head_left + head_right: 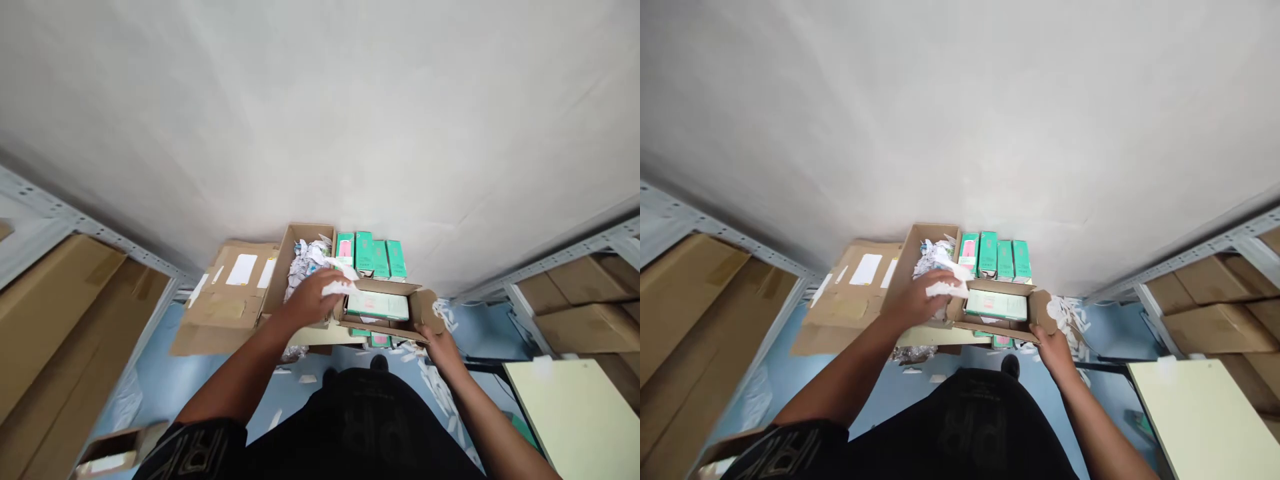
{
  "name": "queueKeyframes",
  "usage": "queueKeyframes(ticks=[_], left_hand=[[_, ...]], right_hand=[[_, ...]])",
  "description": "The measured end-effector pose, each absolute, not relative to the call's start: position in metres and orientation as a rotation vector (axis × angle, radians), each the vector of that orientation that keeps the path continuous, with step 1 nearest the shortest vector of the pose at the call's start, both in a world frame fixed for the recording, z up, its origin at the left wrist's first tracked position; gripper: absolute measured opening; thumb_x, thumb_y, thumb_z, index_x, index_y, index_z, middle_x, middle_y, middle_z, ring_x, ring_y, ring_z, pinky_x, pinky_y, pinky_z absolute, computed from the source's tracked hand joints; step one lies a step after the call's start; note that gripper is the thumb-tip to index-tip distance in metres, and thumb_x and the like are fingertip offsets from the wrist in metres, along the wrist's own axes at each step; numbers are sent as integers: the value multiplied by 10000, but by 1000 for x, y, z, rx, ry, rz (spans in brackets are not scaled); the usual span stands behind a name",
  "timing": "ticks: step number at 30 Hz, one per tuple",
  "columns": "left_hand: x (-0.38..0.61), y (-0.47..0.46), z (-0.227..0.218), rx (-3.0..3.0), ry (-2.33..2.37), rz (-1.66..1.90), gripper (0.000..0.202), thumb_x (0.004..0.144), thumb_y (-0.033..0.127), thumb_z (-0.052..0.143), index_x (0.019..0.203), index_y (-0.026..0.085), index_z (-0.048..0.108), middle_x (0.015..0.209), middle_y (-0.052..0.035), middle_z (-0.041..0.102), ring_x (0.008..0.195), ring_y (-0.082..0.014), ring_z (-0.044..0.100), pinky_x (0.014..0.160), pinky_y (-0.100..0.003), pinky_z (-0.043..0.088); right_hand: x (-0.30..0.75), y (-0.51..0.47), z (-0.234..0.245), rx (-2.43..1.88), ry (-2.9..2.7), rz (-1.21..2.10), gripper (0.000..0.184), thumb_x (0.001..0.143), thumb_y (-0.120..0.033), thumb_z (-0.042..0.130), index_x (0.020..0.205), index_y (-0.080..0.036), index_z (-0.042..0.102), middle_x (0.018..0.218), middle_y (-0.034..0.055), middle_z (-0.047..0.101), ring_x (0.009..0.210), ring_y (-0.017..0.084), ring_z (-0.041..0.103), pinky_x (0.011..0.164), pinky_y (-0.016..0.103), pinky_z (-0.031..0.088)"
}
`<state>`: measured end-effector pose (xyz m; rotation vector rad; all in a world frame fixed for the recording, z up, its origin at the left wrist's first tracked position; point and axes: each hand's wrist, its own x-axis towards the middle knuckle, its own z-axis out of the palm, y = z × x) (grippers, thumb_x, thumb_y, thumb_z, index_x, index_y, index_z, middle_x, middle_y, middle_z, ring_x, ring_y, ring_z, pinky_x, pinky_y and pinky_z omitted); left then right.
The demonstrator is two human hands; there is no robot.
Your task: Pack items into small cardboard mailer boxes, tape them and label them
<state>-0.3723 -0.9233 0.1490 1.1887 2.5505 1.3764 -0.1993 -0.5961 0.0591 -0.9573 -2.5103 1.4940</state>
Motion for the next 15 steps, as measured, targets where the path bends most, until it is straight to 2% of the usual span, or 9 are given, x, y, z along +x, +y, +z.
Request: queueKeyframes(ticks=[2, 6, 9, 11, 15], left_hand=[[-359, -902, 151, 1404, 2351, 1333, 358, 923, 290, 588, 1262, 245, 696, 1329, -58, 693, 1246, -235, 629, 1101, -371, 468], [-348, -866, 140, 1524, 2176, 972, 589, 915, 372, 654, 1487, 303, 531, 1491, -42, 591, 1329, -268, 588, 1097, -383, 468], [-346, -849, 132, 1511, 2175, 814, 746, 876, 443, 712, 1556, 309, 438, 1500, -60, 580, 1325, -303, 588, 1064, -404, 494], [-342, -842, 130, 1521, 2200, 832, 720, 878, 435, 712, 1539, 299, 464, 1470, -68, 602, 1315, -304, 588, 1074, -424, 490], [-320, -826, 121, 1561, 2359, 1127, 478, 911, 339, 662, 1380, 265, 610, 1437, -88, 601, 1372, -294, 512, 1198, -489, 371]], right_hand=[[-191, -603, 63, -963, -2480, 1471, 371, 791, -489, 636, 969, -184, 751, 975, 83, 791, 926, 287, 725, 775, 348, 560], [-165, -606, 66, -1055, -2408, 1477, 369, 797, -494, 639, 929, -171, 757, 915, 86, 789, 921, 302, 714, 755, 358, 549], [-142, -600, 64, -1132, -2341, 1468, 379, 785, -513, 651, 899, -169, 765, 890, 88, 785, 904, 309, 710, 749, 364, 544], [-127, -593, 62, -1185, -2283, 1468, 387, 777, -520, 656, 906, -174, 773, 903, 88, 787, 904, 313, 711, 761, 373, 545], [-93, -573, 60, -1265, -2201, 1492, 411, 777, -534, 652, 945, -179, 773, 950, 90, 789, 914, 321, 715, 772, 386, 547]])
